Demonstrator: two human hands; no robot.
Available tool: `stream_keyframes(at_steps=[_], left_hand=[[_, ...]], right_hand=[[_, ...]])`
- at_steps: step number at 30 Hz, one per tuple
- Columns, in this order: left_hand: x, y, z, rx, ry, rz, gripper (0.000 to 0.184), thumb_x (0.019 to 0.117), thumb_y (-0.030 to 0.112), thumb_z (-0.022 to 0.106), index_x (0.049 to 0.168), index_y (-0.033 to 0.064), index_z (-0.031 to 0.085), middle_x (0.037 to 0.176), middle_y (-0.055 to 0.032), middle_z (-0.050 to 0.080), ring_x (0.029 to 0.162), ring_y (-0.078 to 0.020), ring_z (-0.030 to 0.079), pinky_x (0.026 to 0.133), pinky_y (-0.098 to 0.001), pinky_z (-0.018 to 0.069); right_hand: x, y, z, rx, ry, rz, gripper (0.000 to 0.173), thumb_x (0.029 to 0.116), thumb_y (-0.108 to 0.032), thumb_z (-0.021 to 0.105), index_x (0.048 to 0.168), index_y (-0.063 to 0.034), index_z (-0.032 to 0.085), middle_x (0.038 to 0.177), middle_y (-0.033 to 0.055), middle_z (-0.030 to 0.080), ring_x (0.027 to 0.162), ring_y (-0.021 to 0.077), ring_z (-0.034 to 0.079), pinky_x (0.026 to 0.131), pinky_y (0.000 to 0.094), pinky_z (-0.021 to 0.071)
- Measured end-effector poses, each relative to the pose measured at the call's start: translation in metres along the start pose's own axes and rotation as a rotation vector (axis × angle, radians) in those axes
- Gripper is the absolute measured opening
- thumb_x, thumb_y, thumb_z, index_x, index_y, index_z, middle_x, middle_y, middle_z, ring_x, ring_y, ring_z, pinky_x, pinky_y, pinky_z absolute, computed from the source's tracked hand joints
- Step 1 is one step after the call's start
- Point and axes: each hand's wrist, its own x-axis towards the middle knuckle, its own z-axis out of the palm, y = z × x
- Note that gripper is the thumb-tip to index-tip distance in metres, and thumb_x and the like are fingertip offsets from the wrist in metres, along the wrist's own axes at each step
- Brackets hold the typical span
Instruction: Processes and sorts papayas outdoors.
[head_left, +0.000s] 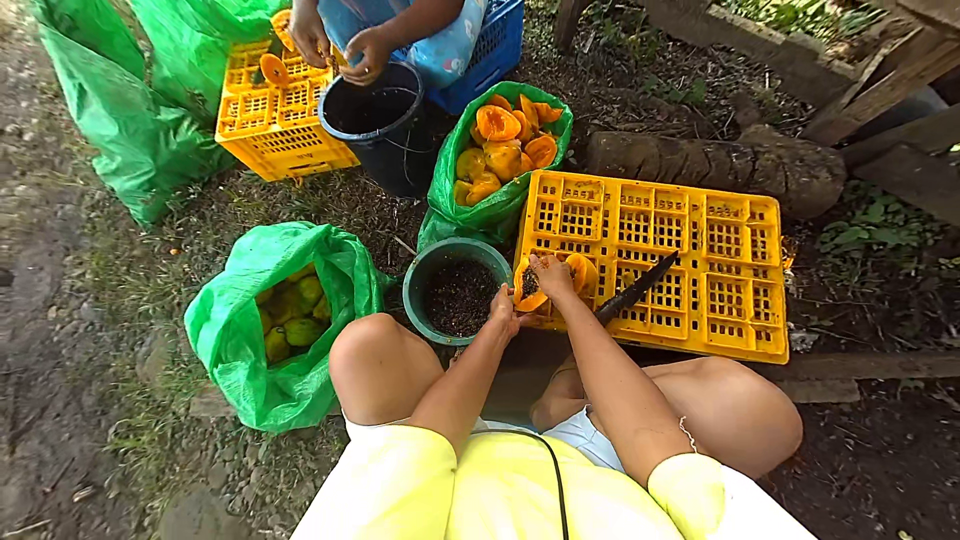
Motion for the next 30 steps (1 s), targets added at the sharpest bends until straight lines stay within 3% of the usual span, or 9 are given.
stream_keyframes(at_steps=[3,6,9,12,15,17,21,26,30], left_hand=[[-0.01,0.019,-0.02,0.016,0.044,0.138,0.058,0.1103,0.052,0.028,0.137,0.0057,0.05,0.126,-0.0236,0.057,0.103,-0.035,0.06,0.084,-0.0514,0.0529],[-0.038,0.04,-0.045,0.067,0.031,0.309,0.064,0.107,0.06,0.03,0.134,0.0087,0.055,0.119,-0.0173,0.061,0.098,-0.028,0.062,0.083,-0.0447,0.0536],[-0.064,0.059,-0.061,0.055,-0.052,0.539,0.06,0.1076,0.057,0.03,0.14,0.0126,0.054,0.124,-0.0074,0.064,0.106,-0.0181,0.063,0.09,-0.0377,0.0525],[-0.074,0.078,-0.07,-0.095,-0.239,0.581,0.063,0.1071,0.059,0.024,0.147,0.0181,0.05,0.139,-0.0107,0.059,0.123,-0.0267,0.059,0.098,-0.0497,0.0515],[-0.069,0.079,-0.095,-0.208,-0.445,0.498,0.078,0.0898,0.084,0.035,0.143,0.0314,0.054,0.136,-0.0044,0.063,0.122,-0.0256,0.061,0.096,-0.0527,0.0537],[-0.069,0.075,-0.106,-0.243,-0.482,0.437,0.086,0.0788,0.09,0.047,0.138,0.0283,0.057,0.132,-0.0062,0.065,0.119,-0.0276,0.063,0.091,-0.0544,0.0556],[-0.061,0.068,-0.117,-0.239,-0.548,0.447,0.076,0.0795,0.079,0.06,0.133,0.0243,0.06,0.124,-0.0057,0.068,0.112,-0.0241,0.066,0.09,-0.0485,0.0573],[-0.047,0.078,-0.118,-0.235,-0.586,0.459,0.054,0.0779,0.049,0.073,0.12,0.016,0.062,0.106,-0.01,0.072,0.095,-0.0247,0.071,0.077,-0.0453,0.0605],[-0.039,0.083,-0.121,-0.095,-0.655,0.508,0.082,0.07,0.044,0.081,0.143,0.0205,0.053,0.118,-0.0063,0.07,0.1,-0.0187,0.07,0.083,-0.0398,0.0609]], right_hand=[[-0.01,-0.011,0.022,0.324,0.036,-0.011,0.056,0.1102,-0.044,0.045,0.135,0.0053,0.058,0.136,0.0297,0.059,0.13,0.0406,0.055,0.11,0.0582,0.0408],[-0.031,-0.037,0.041,0.652,0.033,-0.02,0.058,0.1118,-0.045,0.038,0.136,0.0055,0.056,0.137,0.0276,0.057,0.129,0.0347,0.054,0.109,0.0537,0.0422],[-0.056,-0.068,0.053,0.996,-0.049,-0.051,0.06,0.1123,-0.047,0.031,0.145,0.0011,0.048,0.141,0.0205,0.056,0.128,0.0255,0.056,0.109,0.0442,0.0471],[-0.077,-0.092,0.07,1.149,-0.099,-0.119,0.059,0.1124,-0.047,0.03,0.146,-0.0011,0.047,0.14,0.0186,0.057,0.128,0.0237,0.058,0.109,0.0431,0.0486],[-0.096,-0.093,0.087,0.962,-0.077,-0.235,0.057,0.1124,-0.045,0.034,0.144,-0.0004,0.052,0.14,0.0194,0.058,0.13,0.0242,0.057,0.111,0.0445,0.0459],[-0.106,-0.084,0.085,0.722,-0.075,-0.298,0.064,0.1096,-0.055,0.034,0.144,-0.0053,0.055,0.143,0.0184,0.058,0.131,0.0273,0.056,0.11,0.0496,0.0448],[-0.097,-0.078,0.072,0.407,-0.01,-0.34,0.055,0.1105,-0.044,0.043,0.13,0.002,0.067,0.14,0.0262,0.058,0.136,0.038,0.05,0.115,0.056,0.0362],[-0.109,-0.067,0.067,0.287,-0.059,-0.36,0.059,0.1025,-0.048,0.06,0.142,-0.0046,0.059,0.138,0.0255,0.058,0.125,0.0407,0.058,0.103,0.0612,0.0473],[-0.113,-0.071,0.066,0.208,-0.078,-0.291,0.069,0.0956,-0.047,0.072,0.142,0.0008,0.055,0.137,0.0281,0.058,0.126,0.0434,0.058,0.104,0.0632,0.0464]])
